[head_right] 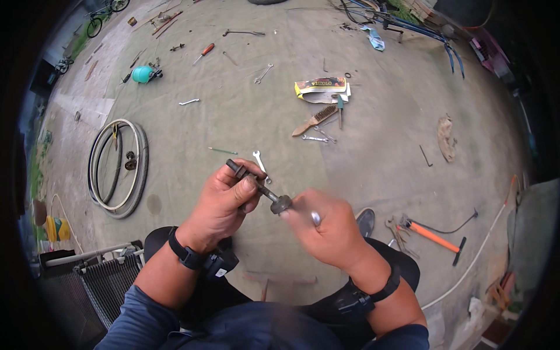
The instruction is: The person assembles a mechanical component by threading a nut onto a threaded rod and tightening it with a wrench. They repeatedly adjust the nut and rod, using the wrench to secure the assembly.
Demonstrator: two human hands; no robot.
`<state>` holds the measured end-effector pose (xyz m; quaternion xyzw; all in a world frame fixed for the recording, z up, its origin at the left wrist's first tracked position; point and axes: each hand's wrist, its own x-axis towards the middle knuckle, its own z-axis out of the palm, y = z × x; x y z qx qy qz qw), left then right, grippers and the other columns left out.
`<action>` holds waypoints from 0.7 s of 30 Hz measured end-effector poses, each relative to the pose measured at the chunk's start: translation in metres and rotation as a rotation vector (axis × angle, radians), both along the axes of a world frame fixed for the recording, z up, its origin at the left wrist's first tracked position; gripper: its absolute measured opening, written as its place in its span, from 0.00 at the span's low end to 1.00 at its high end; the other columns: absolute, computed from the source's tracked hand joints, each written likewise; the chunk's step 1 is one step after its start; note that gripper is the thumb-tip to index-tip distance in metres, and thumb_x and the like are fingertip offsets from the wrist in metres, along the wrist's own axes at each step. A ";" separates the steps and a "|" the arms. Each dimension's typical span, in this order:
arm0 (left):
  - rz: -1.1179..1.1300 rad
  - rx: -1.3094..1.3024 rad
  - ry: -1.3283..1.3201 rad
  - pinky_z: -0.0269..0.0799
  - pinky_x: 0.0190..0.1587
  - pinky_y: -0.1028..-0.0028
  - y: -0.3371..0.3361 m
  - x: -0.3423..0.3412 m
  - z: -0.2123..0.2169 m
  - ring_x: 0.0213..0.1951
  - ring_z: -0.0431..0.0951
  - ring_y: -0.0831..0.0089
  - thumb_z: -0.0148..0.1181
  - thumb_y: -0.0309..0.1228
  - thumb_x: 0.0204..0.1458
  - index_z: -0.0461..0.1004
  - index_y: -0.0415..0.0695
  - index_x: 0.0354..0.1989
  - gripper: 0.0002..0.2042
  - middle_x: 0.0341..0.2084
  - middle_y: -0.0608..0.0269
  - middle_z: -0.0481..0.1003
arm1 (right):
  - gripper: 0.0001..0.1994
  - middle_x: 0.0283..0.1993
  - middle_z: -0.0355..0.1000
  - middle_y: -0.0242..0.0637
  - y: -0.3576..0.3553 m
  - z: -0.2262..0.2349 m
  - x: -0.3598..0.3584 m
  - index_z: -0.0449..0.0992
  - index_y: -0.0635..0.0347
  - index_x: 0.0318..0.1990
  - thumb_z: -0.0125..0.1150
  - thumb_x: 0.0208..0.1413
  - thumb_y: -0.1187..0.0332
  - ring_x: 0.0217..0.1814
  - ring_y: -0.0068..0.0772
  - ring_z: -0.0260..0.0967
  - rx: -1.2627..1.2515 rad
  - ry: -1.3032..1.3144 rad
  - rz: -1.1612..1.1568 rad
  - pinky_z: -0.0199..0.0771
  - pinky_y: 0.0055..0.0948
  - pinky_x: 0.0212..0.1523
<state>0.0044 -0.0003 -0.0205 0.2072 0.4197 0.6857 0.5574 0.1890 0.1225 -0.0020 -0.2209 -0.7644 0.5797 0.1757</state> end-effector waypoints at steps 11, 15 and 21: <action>0.007 -0.075 0.091 0.59 0.26 0.81 -0.003 -0.009 0.006 0.25 0.65 0.82 0.72 0.37 0.56 0.75 0.40 0.48 0.18 0.30 0.70 0.70 | 0.11 0.28 0.71 0.35 0.004 0.013 0.004 0.74 0.65 0.35 0.66 0.61 0.66 0.31 0.27 0.69 0.057 -0.071 0.047 0.69 0.31 0.34; -0.003 -0.017 0.081 0.60 0.26 0.82 -0.003 -0.007 0.012 0.27 0.66 0.85 0.71 0.34 0.57 0.76 0.40 0.50 0.16 0.32 0.69 0.74 | 0.11 0.29 0.73 0.41 0.004 0.015 0.007 0.74 0.65 0.36 0.67 0.60 0.65 0.31 0.33 0.70 -0.092 -0.115 0.042 0.70 0.32 0.35; -0.200 -0.120 0.340 0.69 0.35 0.79 -0.010 -0.033 0.032 0.33 0.74 0.82 0.70 0.33 0.58 0.77 0.38 0.50 0.16 0.36 0.66 0.79 | 0.11 0.30 0.74 0.43 0.017 0.022 0.010 0.75 0.62 0.35 0.67 0.57 0.64 0.30 0.45 0.73 0.152 -0.137 0.153 0.71 0.36 0.32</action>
